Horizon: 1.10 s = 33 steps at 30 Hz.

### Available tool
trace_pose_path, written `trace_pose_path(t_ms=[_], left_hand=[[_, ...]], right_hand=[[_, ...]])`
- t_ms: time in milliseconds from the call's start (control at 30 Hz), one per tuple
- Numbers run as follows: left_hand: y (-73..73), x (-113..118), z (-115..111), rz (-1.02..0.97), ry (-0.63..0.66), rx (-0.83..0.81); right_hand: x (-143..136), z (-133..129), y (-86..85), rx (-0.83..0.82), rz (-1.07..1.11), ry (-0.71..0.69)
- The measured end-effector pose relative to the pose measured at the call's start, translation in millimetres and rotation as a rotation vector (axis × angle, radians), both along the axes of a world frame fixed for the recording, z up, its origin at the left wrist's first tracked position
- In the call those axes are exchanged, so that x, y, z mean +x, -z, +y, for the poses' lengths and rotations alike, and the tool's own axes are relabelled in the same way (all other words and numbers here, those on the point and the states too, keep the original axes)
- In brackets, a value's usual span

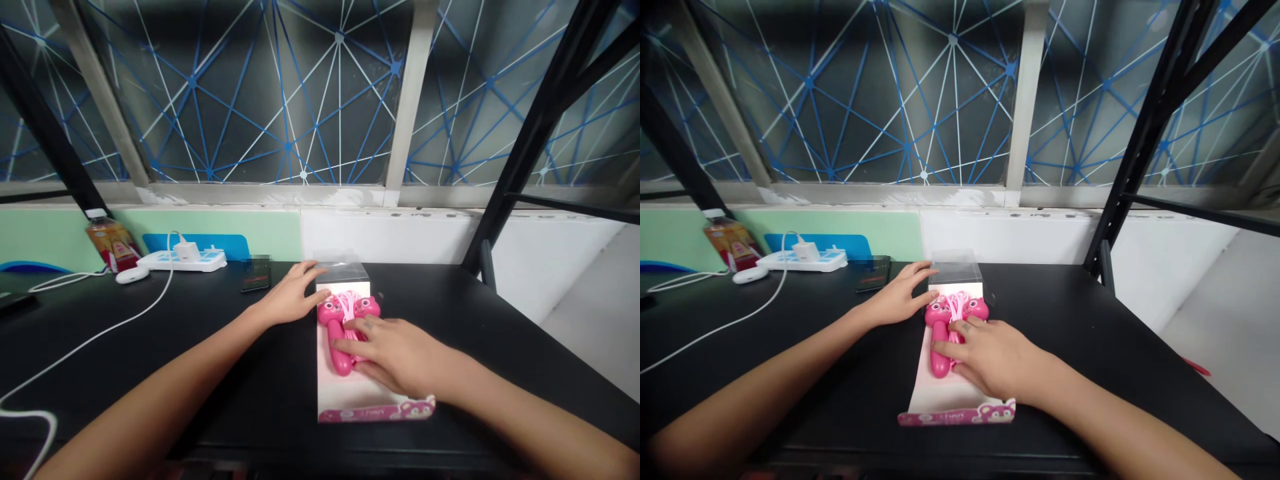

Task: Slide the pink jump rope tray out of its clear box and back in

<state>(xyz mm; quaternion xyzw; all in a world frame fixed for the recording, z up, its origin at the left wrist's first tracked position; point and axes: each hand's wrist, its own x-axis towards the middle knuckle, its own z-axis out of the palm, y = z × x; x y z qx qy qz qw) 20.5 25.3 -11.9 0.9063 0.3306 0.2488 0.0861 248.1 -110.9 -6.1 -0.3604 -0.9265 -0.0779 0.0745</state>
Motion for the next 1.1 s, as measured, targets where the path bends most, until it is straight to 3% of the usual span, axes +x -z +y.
trace_pose_path(t_ms=[167,433,567,800,1100], left_hand=[[4.7,-6,20,-0.034,-0.001,-0.207],[3.9,-7,27,-0.042,-0.005,-0.134],[2.6,-4,21,-0.050,-0.068,-0.088],[-4.8,-8,6,-0.001,0.146,-0.219],[-9.4,-2,-19,0.058,0.140,-0.107]], right_hand=[[-3,-3,-3.6,0.006,0.000,-0.092],[-8,-10,-8.0,-0.034,-0.009,-0.098],[-9,-12,-9.0,-0.052,-0.020,-0.077],[-4,0,3.4,0.034,0.001,0.060],[-6,23,21.3,0.295,-0.052,0.154]])
